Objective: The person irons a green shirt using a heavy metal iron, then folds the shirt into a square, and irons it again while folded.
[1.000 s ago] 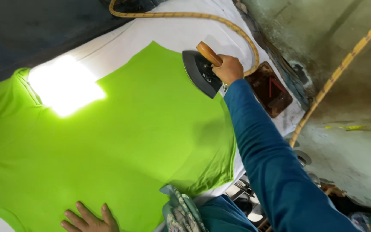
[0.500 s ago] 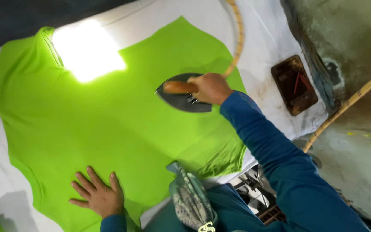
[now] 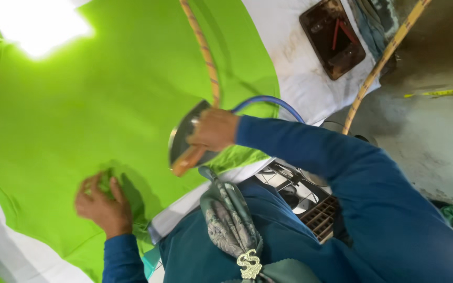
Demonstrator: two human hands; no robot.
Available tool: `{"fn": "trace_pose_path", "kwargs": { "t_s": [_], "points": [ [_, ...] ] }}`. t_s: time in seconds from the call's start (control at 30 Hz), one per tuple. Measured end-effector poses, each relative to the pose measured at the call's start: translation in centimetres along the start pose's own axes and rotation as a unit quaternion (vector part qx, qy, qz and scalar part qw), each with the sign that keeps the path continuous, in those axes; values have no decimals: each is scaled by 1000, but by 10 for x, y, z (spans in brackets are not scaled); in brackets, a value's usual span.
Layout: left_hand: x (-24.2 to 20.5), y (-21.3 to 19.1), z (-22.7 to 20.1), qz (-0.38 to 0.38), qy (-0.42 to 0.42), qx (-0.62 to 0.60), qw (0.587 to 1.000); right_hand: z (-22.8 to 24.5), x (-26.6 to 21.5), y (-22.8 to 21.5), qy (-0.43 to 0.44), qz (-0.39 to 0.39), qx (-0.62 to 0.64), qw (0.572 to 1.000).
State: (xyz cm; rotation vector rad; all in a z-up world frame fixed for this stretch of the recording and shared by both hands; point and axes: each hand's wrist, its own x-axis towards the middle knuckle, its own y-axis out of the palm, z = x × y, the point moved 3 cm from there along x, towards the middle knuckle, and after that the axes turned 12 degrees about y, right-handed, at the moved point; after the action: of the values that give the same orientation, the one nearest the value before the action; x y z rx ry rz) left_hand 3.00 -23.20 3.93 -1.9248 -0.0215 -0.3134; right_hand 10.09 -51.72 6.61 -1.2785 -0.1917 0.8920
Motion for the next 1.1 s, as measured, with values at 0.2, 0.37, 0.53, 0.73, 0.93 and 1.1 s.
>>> {"fn": "trace_pose_path", "kwargs": {
  "t_s": [0.2, 0.37, 0.53, 0.73, 0.93, 1.1],
  "points": [
    [-55, 35, -83, 161, 172, -181, 955, -36, -150, 63, 57, 9, -14, 998],
    [-92, 57, -93, 201, 208, -43, 956, -51, -203, 73, 239, 34, 21, 970],
    [-87, 25, -91, 161, 185, -143, 959, -23, -161, 68, 291, -47, 12, 955],
    [-154, -38, 2, -112, -96, -11, 989, 63, -73, 61, 220, -71, -12, 973],
    [-282, -27, 99, -279, -464, -233, 808, 177, 11, 50, 141, -67, -2, 988],
    [-298, -34, 117, -224, -474, -356, 774, 258, 76, 49, 107, -55, 31, 992]
  ]
}}
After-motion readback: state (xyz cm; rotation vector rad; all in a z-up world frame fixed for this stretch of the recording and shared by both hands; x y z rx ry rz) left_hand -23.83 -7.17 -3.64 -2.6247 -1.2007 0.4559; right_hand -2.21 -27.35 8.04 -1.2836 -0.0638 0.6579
